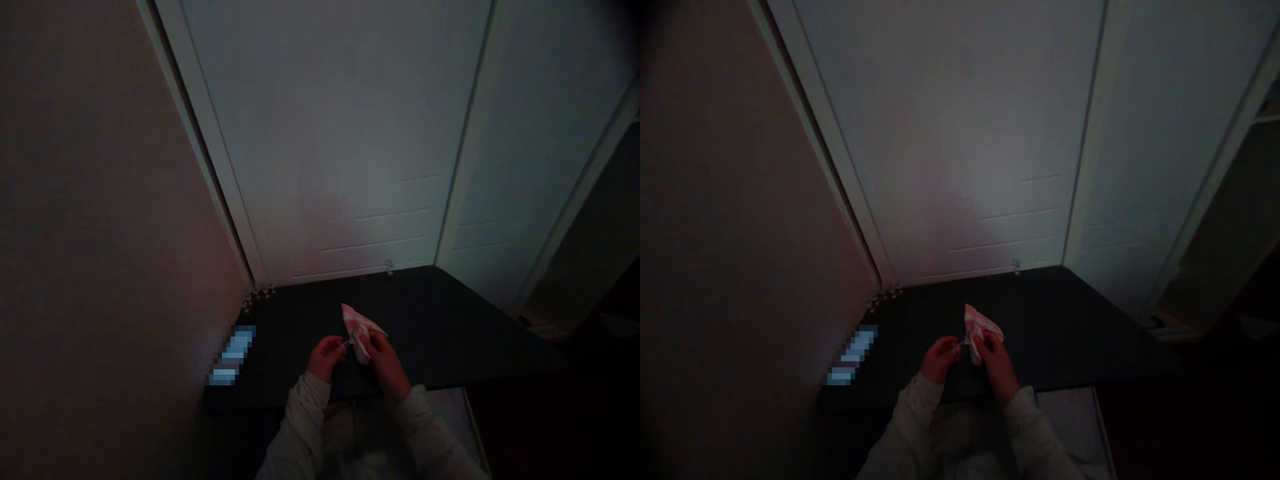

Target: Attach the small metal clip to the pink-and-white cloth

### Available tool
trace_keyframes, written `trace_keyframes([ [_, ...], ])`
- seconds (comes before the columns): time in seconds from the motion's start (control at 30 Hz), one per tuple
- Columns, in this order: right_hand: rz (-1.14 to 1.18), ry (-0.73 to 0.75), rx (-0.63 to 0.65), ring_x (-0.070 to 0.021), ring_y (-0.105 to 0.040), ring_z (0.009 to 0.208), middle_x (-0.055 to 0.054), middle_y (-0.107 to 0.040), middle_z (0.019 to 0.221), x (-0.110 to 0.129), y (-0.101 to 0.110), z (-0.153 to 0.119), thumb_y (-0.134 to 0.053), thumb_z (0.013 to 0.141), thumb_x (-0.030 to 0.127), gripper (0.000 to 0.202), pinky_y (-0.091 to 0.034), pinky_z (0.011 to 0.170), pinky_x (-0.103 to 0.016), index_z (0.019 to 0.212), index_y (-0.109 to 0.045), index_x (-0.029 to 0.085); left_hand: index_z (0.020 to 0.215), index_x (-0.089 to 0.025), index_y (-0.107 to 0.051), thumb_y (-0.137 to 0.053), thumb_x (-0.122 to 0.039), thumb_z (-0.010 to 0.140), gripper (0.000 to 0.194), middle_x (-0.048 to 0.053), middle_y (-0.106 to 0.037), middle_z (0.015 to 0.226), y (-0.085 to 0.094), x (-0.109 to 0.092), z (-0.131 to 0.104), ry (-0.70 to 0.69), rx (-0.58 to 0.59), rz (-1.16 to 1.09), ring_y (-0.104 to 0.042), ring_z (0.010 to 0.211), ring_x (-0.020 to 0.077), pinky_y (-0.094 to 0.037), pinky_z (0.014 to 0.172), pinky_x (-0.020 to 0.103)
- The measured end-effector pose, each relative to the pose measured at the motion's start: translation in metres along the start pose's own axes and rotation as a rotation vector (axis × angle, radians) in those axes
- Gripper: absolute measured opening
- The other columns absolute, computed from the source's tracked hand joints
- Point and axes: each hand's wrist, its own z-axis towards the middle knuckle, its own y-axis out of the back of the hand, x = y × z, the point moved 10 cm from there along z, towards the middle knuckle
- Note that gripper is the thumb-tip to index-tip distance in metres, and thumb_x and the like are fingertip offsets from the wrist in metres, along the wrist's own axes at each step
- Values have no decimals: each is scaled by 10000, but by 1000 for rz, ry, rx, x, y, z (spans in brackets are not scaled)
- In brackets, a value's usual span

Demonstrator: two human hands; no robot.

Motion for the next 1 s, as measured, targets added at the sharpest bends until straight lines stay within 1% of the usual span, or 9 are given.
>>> trace_keyframes([
  [0.1,-35,-7,-13,-186,-521,740,-40,-580,792,2,1,-1,-545,655,450,331,-407,626,-271,828,-556,167,783,-131,-589,-686,-278,502,331,31,-598,686,2,1,1,-1,-10,18,-535,610,113,-408,547,233],
  [0.33,-1,14,20,-172,-527,694,-24,-576,766,2,-1,0,-581,642,390,274,-406,614,-266,807,-543,175,764,-128,-587,-689,-302,498,334,29,-602,662,3,2,1,-8,-7,36,-535,588,108,-403,547,230],
  [0.57,-4,-27,23,-173,-531,693,-18,-574,748,6,-4,-3,-596,625,363,266,-410,600,-266,801,-520,179,752,-126,-582,-694,-310,492,338,22,-594,635,1,1,1,-24,15,33,-529,577,107,-404,555,236],
  [0.7,-45,-14,20,-169,-528,673,-18,-568,743,3,-4,-3,-605,613,346,290,-416,583,-270,821,-493,179,738,-130,-586,-700,-313,478,338,21,-592,653,1,2,0,-7,18,49,-526,587,108,-406,560,239],
  [0.87,-94,17,10,-168,-526,693,-21,-564,776,-6,-1,1,-604,609,332,311,-421,614,-283,846,-474,177,729,-130,-588,-701,-307,472,331,12,-585,643,-1,0,-1,-6,26,50,-516,573,101,-400,560,238],
  [1.0,-119,26,27,-170,-522,690,-18,-565,762,-5,-2,2,-602,606,345,310,-417,613,-280,836,-485,173,703,-126,-583,-707,-312,454,335,11,-583,622,0,-2,-3,4,6,74,-513,552,102,-398,551,244],
])
